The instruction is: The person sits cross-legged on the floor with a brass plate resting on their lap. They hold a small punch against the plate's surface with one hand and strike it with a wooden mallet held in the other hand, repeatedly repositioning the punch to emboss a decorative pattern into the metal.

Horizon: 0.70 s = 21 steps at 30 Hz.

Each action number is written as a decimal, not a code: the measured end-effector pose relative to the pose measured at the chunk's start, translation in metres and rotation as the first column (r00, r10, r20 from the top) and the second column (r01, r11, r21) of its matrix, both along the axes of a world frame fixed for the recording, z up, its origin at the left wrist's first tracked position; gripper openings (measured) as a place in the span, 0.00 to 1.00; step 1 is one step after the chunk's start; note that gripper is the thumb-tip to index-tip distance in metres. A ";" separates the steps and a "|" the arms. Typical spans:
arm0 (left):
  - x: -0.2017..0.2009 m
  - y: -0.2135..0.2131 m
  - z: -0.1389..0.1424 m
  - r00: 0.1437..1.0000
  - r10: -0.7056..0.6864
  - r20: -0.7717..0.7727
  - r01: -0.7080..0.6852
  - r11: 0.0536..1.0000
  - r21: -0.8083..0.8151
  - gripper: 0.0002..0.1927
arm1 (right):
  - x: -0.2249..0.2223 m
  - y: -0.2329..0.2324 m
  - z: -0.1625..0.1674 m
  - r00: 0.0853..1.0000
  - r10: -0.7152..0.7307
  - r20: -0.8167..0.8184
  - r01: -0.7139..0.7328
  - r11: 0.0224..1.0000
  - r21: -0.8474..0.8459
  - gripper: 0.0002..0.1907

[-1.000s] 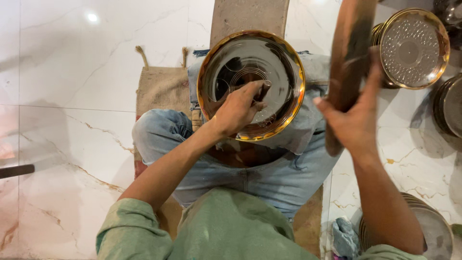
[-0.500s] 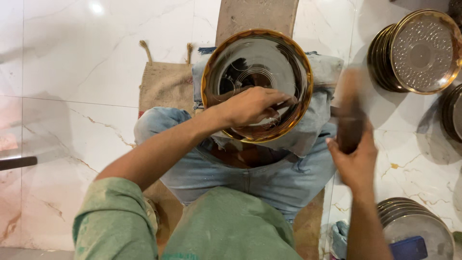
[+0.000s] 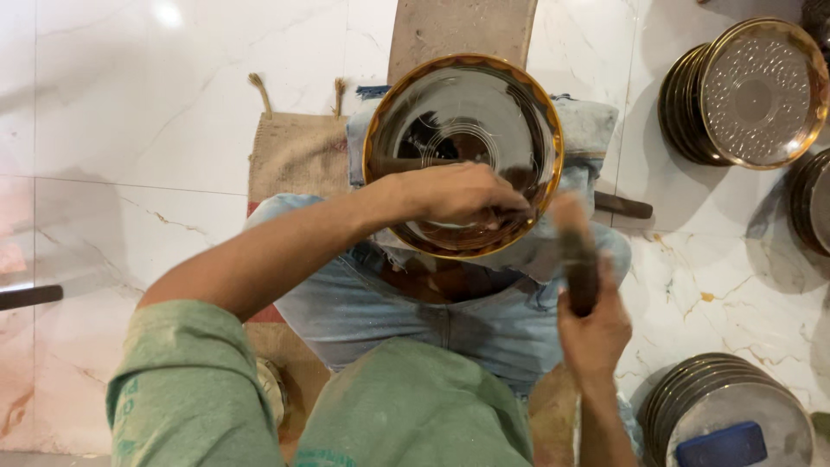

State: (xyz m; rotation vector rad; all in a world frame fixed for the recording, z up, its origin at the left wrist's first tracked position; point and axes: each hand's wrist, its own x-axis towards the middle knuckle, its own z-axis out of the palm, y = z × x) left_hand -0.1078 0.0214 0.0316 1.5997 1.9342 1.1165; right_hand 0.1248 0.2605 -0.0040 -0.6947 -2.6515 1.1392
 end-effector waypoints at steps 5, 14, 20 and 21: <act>0.022 -0.016 -0.008 0.943 0.319 0.089 -0.324 0.945 0.047 0.25 | -0.059 0.024 0.071 0.934 0.233 0.272 -0.274 0.953 0.126 0.47; 0.071 -0.016 -0.032 0.593 0.791 0.148 -0.805 0.586 0.092 0.20 | -0.143 -0.013 0.176 0.715 0.593 0.370 -0.683 0.479 0.551 0.43; 0.096 -0.014 -0.032 0.415 0.882 0.224 -0.909 0.409 0.076 0.15 | -0.151 -0.040 0.208 0.650 0.657 0.383 -0.712 0.349 0.610 0.45; 0.095 -0.015 -0.031 0.419 0.886 0.201 -0.907 0.420 0.035 0.15 | -0.146 -0.040 0.207 0.648 0.633 0.425 -0.684 0.237 0.690 0.46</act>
